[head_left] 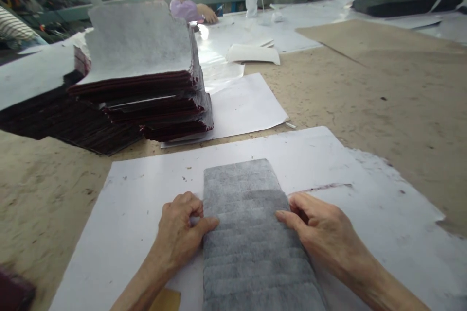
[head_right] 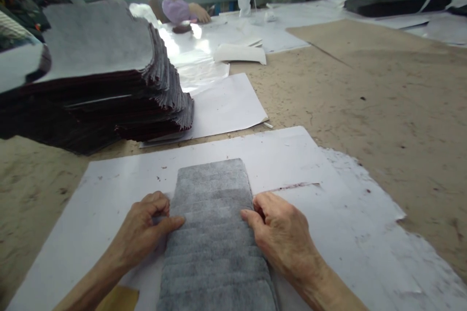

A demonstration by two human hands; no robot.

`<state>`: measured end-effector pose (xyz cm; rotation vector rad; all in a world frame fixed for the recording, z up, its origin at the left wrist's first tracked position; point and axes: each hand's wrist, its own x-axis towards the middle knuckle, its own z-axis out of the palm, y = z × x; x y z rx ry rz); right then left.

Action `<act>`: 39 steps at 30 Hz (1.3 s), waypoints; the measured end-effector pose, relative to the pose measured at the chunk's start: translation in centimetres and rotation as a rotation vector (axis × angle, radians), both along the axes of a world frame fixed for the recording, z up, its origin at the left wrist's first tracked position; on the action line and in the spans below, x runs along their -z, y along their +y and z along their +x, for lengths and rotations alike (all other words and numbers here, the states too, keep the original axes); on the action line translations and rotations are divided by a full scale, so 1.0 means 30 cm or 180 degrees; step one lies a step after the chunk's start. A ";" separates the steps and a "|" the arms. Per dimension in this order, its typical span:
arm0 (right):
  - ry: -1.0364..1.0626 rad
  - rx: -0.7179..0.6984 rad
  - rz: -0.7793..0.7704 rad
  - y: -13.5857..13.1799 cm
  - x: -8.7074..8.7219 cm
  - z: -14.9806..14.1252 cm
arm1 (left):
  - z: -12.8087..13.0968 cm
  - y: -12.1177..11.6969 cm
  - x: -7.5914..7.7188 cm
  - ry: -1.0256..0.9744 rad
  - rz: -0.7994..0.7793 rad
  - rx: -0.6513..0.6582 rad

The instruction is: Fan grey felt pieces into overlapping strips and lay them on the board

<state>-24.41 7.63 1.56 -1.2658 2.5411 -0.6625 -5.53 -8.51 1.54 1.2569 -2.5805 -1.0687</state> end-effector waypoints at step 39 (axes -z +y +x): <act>-0.0032 0.0088 0.1040 -0.082 -0.036 -0.013 | -0.030 -0.005 0.005 -0.0053 0.0071 -0.0122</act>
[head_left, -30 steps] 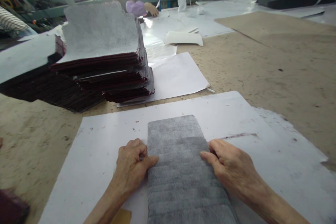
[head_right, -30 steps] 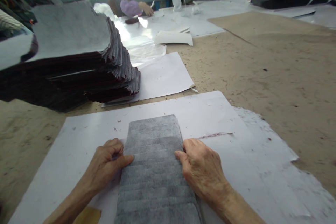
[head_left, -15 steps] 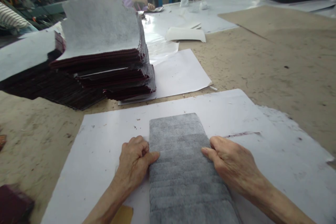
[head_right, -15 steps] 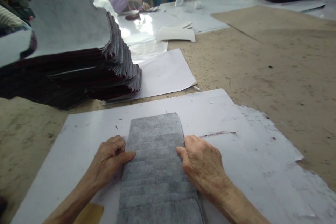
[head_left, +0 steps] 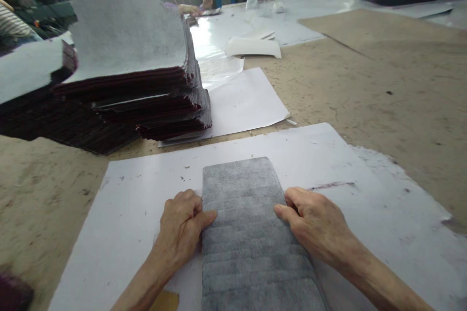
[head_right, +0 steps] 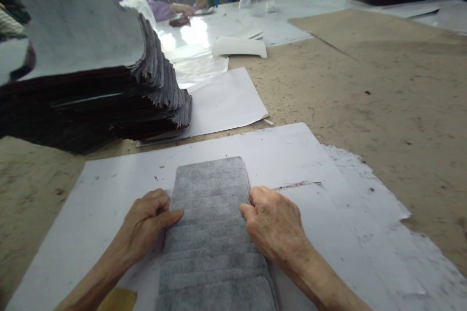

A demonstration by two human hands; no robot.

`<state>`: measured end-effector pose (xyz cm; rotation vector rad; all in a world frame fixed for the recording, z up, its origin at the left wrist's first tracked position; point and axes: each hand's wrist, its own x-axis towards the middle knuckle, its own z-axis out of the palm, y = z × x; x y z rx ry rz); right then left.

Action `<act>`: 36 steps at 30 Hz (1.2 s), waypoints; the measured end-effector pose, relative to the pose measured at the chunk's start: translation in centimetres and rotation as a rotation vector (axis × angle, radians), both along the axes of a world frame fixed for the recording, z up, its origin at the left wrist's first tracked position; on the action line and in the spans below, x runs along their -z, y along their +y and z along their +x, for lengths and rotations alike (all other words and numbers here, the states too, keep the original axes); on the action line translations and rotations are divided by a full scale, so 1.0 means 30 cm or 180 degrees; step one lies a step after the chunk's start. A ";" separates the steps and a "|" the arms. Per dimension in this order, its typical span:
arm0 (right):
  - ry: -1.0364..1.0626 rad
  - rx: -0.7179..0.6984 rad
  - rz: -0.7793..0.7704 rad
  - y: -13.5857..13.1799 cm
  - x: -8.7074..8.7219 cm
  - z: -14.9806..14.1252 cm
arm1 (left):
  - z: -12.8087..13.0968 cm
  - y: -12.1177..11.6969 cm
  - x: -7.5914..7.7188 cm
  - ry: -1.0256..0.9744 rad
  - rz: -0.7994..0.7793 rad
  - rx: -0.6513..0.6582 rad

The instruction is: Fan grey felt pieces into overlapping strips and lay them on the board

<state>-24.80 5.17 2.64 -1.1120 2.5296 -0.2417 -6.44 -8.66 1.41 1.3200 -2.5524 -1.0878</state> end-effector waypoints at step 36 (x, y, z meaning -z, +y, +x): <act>-0.0017 -0.0070 -0.0518 0.005 0.008 -0.026 | -0.036 -0.001 -0.040 -0.0417 0.0016 -0.0075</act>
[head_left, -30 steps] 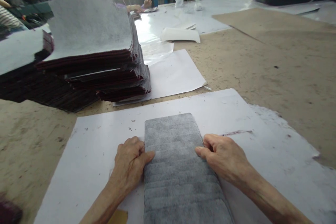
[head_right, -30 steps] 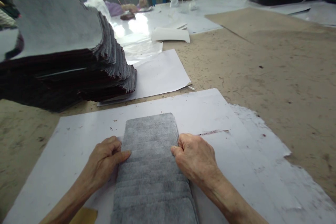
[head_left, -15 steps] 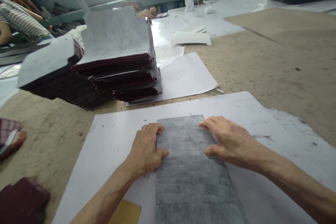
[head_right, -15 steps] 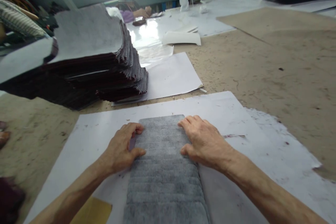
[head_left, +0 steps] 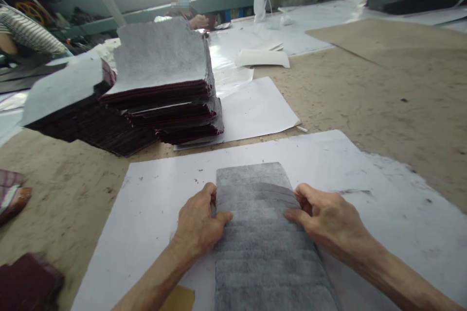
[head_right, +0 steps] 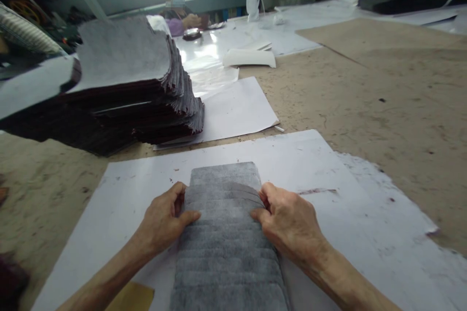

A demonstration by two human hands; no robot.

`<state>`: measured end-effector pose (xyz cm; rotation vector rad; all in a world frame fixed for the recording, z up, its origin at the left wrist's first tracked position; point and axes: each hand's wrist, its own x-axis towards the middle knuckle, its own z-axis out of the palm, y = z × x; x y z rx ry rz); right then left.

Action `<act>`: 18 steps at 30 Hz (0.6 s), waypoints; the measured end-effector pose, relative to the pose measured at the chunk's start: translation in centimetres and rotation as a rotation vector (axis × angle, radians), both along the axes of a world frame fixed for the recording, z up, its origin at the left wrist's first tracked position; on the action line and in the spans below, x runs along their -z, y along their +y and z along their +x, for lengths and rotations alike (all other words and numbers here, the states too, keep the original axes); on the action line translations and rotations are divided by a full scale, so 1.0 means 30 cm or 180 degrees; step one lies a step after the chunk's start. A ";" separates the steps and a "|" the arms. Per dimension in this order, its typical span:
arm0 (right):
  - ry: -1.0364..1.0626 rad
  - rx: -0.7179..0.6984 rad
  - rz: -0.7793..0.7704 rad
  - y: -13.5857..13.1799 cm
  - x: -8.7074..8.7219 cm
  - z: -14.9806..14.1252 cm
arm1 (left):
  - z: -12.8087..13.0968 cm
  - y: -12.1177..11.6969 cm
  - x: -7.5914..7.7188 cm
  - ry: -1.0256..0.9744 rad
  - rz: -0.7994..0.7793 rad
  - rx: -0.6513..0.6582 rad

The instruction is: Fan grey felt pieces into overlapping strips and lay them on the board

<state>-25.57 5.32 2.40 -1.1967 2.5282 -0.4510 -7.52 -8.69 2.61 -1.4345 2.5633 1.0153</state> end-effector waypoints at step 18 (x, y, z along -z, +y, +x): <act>-0.0465 0.0677 -0.0076 0.028 0.016 0.055 | 0.042 0.032 0.028 -0.0138 -0.0077 -0.0230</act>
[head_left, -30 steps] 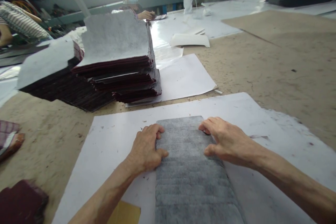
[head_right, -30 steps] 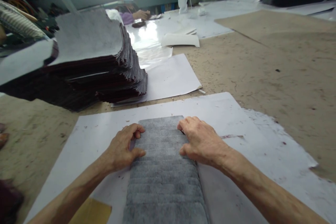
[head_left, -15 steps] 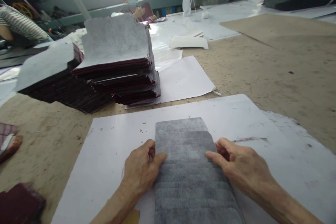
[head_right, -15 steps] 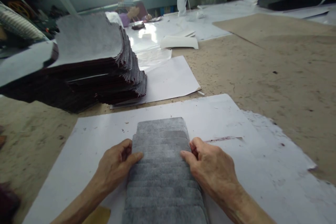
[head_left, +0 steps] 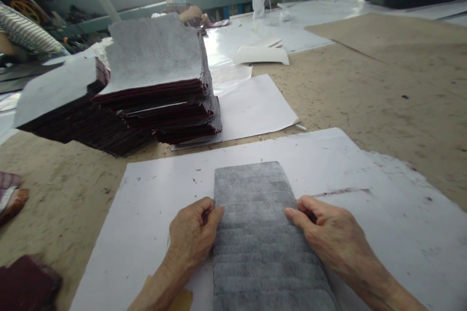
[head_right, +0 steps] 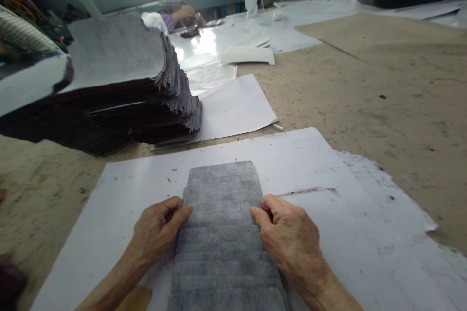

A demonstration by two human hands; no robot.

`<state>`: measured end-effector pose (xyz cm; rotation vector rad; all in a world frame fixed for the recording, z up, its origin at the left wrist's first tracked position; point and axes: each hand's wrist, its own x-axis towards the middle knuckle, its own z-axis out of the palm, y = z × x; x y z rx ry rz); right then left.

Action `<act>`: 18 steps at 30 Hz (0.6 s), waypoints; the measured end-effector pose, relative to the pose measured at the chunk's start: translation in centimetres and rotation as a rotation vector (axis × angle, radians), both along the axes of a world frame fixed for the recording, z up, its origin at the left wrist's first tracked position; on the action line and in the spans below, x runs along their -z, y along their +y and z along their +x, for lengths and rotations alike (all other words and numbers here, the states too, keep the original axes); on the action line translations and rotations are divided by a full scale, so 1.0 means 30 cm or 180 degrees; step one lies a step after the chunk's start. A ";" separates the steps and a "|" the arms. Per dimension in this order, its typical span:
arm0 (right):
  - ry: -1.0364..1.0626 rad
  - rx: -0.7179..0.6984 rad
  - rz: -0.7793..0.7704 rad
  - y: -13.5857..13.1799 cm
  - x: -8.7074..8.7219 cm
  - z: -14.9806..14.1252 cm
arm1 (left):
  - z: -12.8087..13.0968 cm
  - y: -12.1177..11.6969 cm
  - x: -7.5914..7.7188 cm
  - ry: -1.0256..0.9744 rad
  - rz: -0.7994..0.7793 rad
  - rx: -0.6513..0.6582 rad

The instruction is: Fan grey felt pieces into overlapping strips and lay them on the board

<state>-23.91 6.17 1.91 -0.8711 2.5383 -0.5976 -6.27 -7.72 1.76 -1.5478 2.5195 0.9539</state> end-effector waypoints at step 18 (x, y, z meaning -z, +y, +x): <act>0.0074 0.0160 0.0334 -0.014 -0.007 -0.001 | -0.013 0.003 -0.005 -0.0219 -0.0116 -0.0013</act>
